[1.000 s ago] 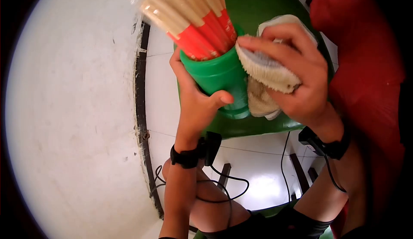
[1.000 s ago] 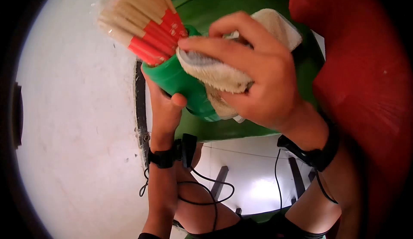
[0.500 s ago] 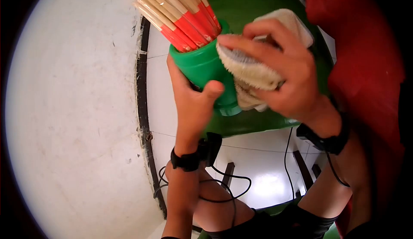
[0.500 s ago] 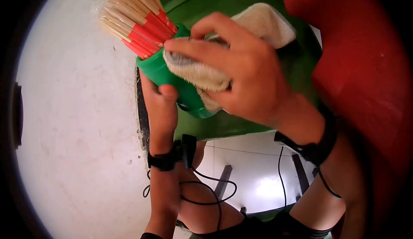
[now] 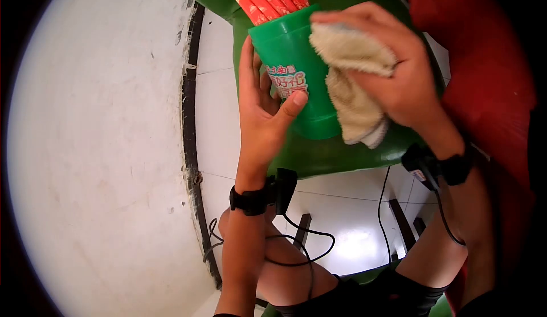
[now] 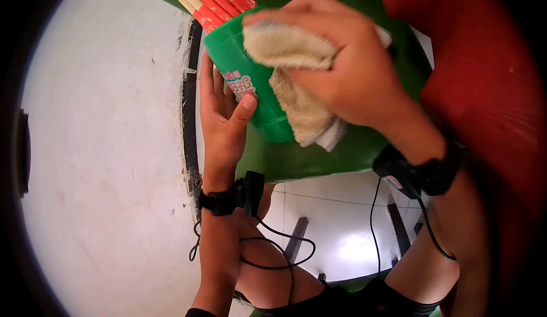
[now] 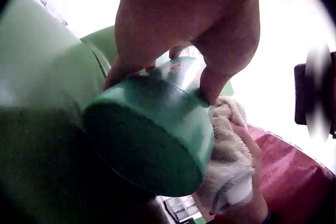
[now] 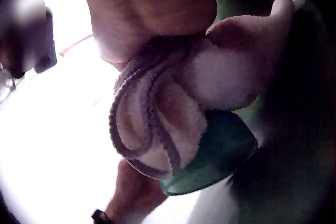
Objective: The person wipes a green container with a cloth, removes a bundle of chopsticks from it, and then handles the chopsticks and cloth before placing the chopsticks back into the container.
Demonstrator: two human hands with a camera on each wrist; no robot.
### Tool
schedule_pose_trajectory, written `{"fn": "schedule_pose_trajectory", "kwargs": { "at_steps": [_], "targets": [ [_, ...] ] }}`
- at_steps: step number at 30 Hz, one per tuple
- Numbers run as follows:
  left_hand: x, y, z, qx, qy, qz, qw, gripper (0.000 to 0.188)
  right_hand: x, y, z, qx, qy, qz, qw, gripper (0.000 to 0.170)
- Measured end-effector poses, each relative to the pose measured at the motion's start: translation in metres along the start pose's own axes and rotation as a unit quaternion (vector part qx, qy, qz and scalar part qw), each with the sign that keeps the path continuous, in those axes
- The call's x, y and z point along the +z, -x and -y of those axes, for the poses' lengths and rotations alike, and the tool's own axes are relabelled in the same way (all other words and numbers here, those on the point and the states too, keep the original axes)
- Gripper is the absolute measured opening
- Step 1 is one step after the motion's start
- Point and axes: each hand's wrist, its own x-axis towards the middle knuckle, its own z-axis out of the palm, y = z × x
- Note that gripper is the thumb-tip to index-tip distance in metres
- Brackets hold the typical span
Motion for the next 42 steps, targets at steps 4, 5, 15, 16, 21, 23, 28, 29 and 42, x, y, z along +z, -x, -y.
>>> {"fn": "schedule_pose_trajectory", "kwargs": {
  "at_steps": [4,5,15,16,21,23,28,29,42],
  "targets": [
    [-0.004,-0.009,-0.002,-0.005,0.036,-0.001,0.999,0.104,-0.004,0.003,0.002,-0.050,0.142,0.100,0.983,0.042],
    [-0.007,-0.010,-0.002,-0.009,0.037,0.011,0.999,0.104,-0.002,0.007,-0.007,-0.125,0.154,0.078,0.977,0.041],
    [-0.001,0.000,-0.004,-0.070,0.117,0.000,0.991,0.076,-0.023,0.022,0.005,-0.091,0.093,0.203,0.970,0.039],
    [-0.002,0.000,-0.004,-0.069,0.105,-0.001,0.992,0.077,-0.024,0.014,0.005,-0.073,0.061,0.150,0.984,0.040],
    [-0.009,-0.004,-0.001,-0.032,0.065,-0.009,0.997,0.076,-0.004,-0.011,0.004,-0.043,0.026,0.021,0.999,0.041],
    [-0.017,-0.005,-0.003,-0.046,0.079,-0.005,0.996,0.072,0.005,-0.007,0.007,-0.061,0.077,0.053,0.994,0.041],
    [-0.028,0.009,-0.011,-0.060,0.076,0.018,0.995,0.067,0.008,0.018,0.011,-0.137,0.155,0.163,0.965,0.037],
    [-0.025,0.008,-0.009,-0.066,0.060,0.013,0.996,0.066,0.004,0.019,0.018,-0.131,0.145,0.189,0.962,0.033],
    [-0.018,-0.006,0.000,-0.048,0.073,-0.011,0.996,0.088,0.009,0.020,0.008,-0.122,0.158,0.161,0.967,0.025]
  ]
}}
